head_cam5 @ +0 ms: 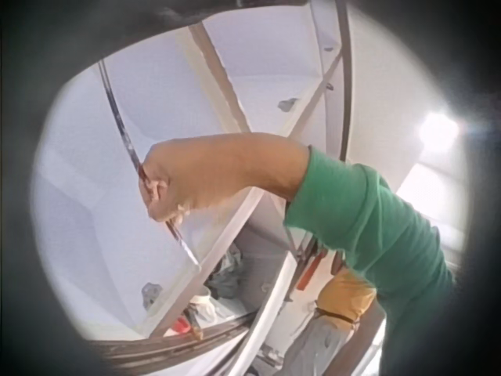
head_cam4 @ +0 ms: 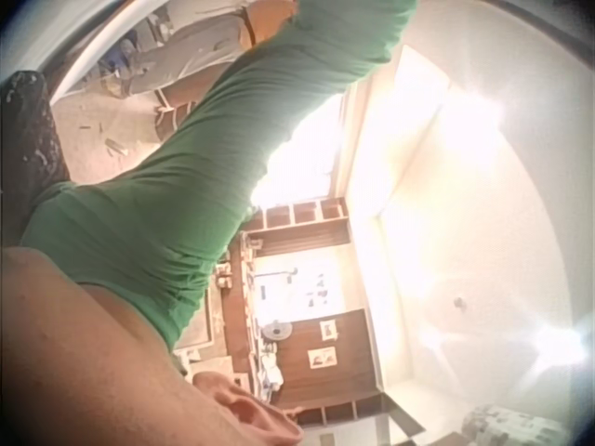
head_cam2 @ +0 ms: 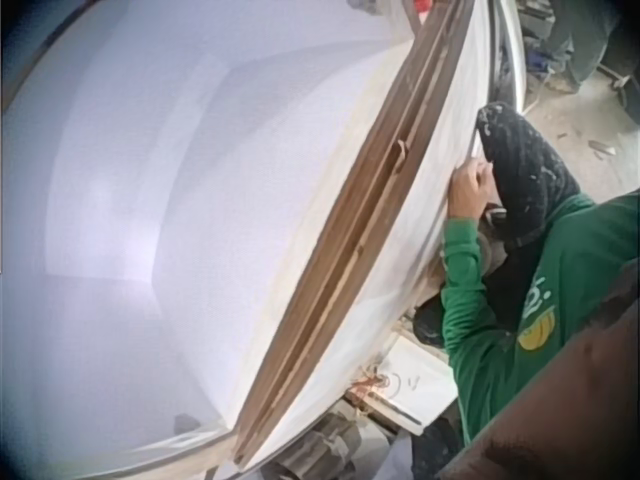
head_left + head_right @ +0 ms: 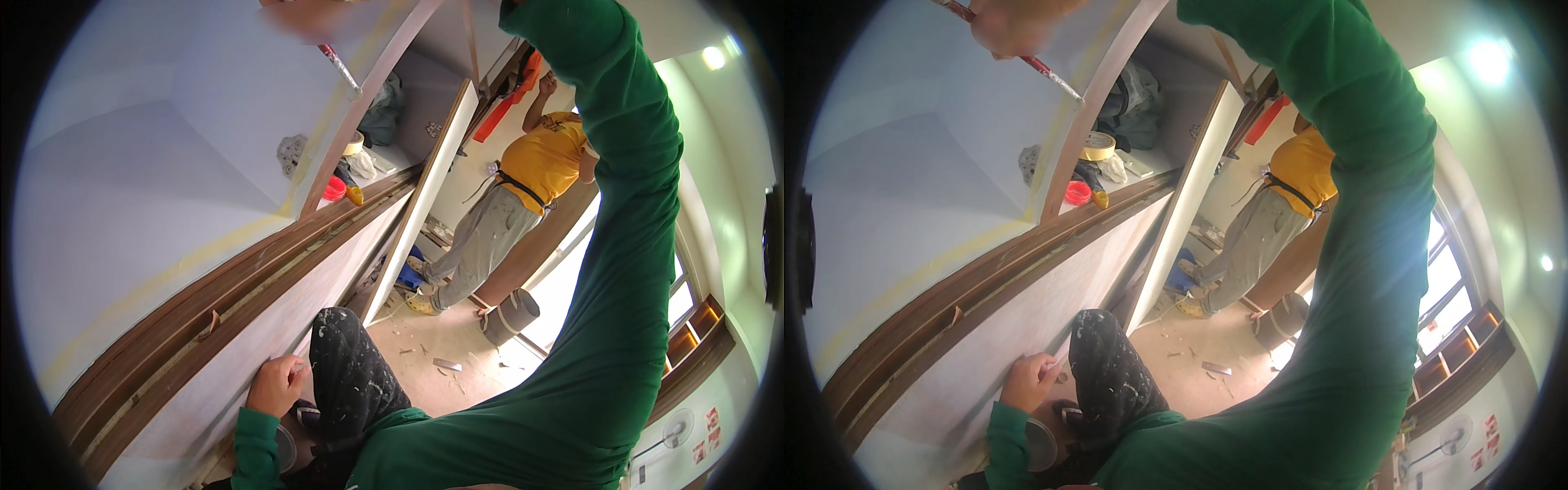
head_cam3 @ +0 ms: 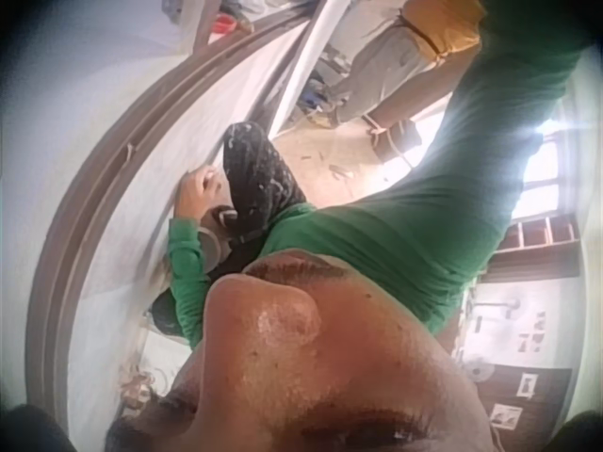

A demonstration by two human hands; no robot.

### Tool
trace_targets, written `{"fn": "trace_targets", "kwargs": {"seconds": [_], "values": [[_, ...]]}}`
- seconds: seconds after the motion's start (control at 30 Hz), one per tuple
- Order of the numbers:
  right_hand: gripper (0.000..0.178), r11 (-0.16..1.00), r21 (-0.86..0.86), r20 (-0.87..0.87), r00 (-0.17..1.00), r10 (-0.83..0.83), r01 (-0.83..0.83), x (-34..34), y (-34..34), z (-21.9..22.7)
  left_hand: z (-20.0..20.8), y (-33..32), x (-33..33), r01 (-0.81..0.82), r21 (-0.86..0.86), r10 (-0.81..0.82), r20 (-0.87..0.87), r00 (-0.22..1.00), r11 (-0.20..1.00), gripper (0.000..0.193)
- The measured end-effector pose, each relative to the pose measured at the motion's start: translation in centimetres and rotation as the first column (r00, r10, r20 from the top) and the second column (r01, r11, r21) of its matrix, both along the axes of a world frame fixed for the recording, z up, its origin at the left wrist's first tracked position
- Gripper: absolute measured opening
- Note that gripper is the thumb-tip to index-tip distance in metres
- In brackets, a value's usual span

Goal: The person paints the edges of a wooden ceiling structure using a small brush and a container of white paint. They repeatedly dip the brush into the paint and apply it to the trim while another worker is visible in the background.

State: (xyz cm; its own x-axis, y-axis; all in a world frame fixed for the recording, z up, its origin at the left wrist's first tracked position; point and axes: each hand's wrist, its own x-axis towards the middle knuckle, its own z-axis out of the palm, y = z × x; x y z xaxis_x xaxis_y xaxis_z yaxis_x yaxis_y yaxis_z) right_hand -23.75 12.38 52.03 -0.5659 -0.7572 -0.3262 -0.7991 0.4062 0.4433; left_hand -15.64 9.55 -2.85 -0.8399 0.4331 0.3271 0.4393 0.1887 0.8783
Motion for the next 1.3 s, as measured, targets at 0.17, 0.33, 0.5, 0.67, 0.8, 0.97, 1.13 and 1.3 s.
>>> {"fn": "trace_targets", "kwargs": {"seconds": [0.17,0.33,0.5,0.67,0.8,0.97,1.13,1.3], "values": [[0.025,0.994,0.114,-0.105,0.994,0.011,0.001,0.4,-0.4,0.7,-0.2,0.7,-0.7,-0.005,0.003,0.005,-0.012,1.0,1.0,0.028],[0.024,0.981,0.187,-0.209,0.978,-0.011,0.051,2.3,-1.4,0.6,-0.5,1.0,-1.1,-0.007,-0.023,0.007,0.013,1.0,1.0,0.028],[0.025,0.976,0.204,-0.372,0.928,-0.001,0.083,3.9,-2.5,0.1,-0.4,0.8,-1.0,-0.007,0.007,0.007,-0.019,1.0,1.0,0.029],[0.029,0.977,0.198,-0.457,0.889,0.018,0.082,5.3,-3.7,-0.1,-0.3,0.8,-1.1,0.004,0.005,-0.004,0.002,1.0,1.0,0.029],[0.031,0.957,0.254,-0.59,0.807,0.038,0.142,5.9,-4.2,-1.4,-0.4,0.9,-1.2,0.004,0.004,-0.004,-0.008,1.0,1.0,0.03],[0.03,0.947,0.272,-0.632,0.774,0.043,0.169,6.2,-4.2,-3.2,-0.4,0.8,-1.1,0.002,0.001,-0.002,-0.009,1.0,1.0,0.031],[0.03,0.944,0.276,-0.63,0.776,0.036,0.181,6.3,-4.2,-3.9,-0.4,0.8,-1.1,-0.006,0.003,0.006,-0.002,1.0,1.0,0.03],[0.029,0.941,0.277,-0.623,0.782,0.023,0.192,6.3,-4.2,-4.1,-0.4,0.9,-1.1,-0.006,0.027,0.007,-0.031,0.999,1.0,0.029]]}}
